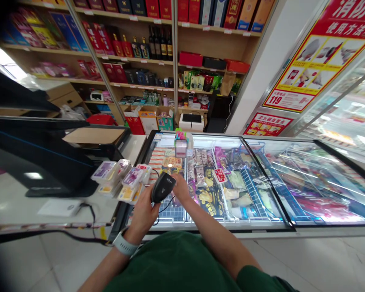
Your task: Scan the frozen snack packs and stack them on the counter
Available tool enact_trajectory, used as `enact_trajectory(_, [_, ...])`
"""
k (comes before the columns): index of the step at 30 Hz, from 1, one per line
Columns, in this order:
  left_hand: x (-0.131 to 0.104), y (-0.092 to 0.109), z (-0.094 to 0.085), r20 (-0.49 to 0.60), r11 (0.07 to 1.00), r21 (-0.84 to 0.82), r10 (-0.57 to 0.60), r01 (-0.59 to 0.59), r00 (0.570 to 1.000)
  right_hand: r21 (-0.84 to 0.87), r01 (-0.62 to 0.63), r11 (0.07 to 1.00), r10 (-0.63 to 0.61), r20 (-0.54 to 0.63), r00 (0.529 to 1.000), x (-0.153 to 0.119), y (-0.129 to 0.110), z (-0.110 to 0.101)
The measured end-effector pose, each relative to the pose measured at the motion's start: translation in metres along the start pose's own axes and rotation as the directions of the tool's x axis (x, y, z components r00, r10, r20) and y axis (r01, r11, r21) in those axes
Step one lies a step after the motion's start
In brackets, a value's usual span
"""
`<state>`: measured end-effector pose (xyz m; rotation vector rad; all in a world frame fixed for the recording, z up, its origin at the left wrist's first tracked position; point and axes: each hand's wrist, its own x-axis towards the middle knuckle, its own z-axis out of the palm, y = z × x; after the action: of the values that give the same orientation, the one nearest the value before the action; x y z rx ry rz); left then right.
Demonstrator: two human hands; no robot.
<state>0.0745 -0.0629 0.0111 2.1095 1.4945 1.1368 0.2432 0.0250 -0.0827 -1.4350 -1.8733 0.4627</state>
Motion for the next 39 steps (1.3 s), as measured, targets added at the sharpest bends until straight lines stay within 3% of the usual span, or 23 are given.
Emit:
enact_trajectory(3, [0.001, 0.001, 0.000, 0.010, 1.000, -0.003, 0.003, -0.002, 1.000, 0.124, -0.222, 0.967, 0.232, -0.074, 0.970, -0.017, 0.012, -0.007])
enact_trajectory(6, [0.001, 0.001, 0.001, 0.019, 1.000, -0.017, -0.014, 0.014, 1.000, 0.180, -0.354, 0.918, 0.368, -0.045, 0.929, -0.030, 0.022, -0.013])
enact_trajectory(11, [0.000, -0.004, 0.005, 0.028, 0.999, -0.021, -0.034, 0.035, 0.999, 0.281, -0.444, 0.851, 0.473, -0.041, 0.880, -0.045, 0.033, -0.021])
enact_trajectory(15, [0.002, -0.005, 0.005, 0.048, 0.998, -0.028, -0.047, 0.048, 0.998, 0.506, -0.482, 0.715, 0.551, 0.014, 0.834, -0.052, 0.035, -0.033])
enact_trajectory(17, [0.004, -0.002, 0.004, 0.064, 0.998, -0.034, -0.056, 0.059, 0.996, 0.557, -0.478, 0.680, 0.572, 0.006, 0.820, -0.055, 0.035, -0.042])
enact_trajectory(20, [0.006, 0.005, 0.003, 0.097, 0.997, -0.039, -0.060, 0.064, 0.994, 0.523, -0.477, 0.706, 0.594, -0.071, 0.801, -0.061, 0.034, -0.058])
enact_trajectory(25, [0.008, 0.016, 0.008, 0.107, 0.997, -0.007, -0.074, 0.075, 0.992, 0.513, -0.437, 0.739, 0.566, -0.121, 0.815, -0.070, 0.040, -0.081])
enact_trajectory(34, [0.000, 0.035, 0.015, 0.051, 0.998, 0.036, -0.059, 0.057, 0.997, 0.714, -0.515, 0.475, 0.668, 0.088, 0.739, -0.080, 0.071, -0.103])
enact_trajectory(39, [0.001, 0.047, 0.019, 0.045, 0.995, 0.060, -0.083, 0.080, 0.996, 0.718, -0.467, 0.516, 0.538, 0.153, 0.829, -0.078, 0.070, -0.124])
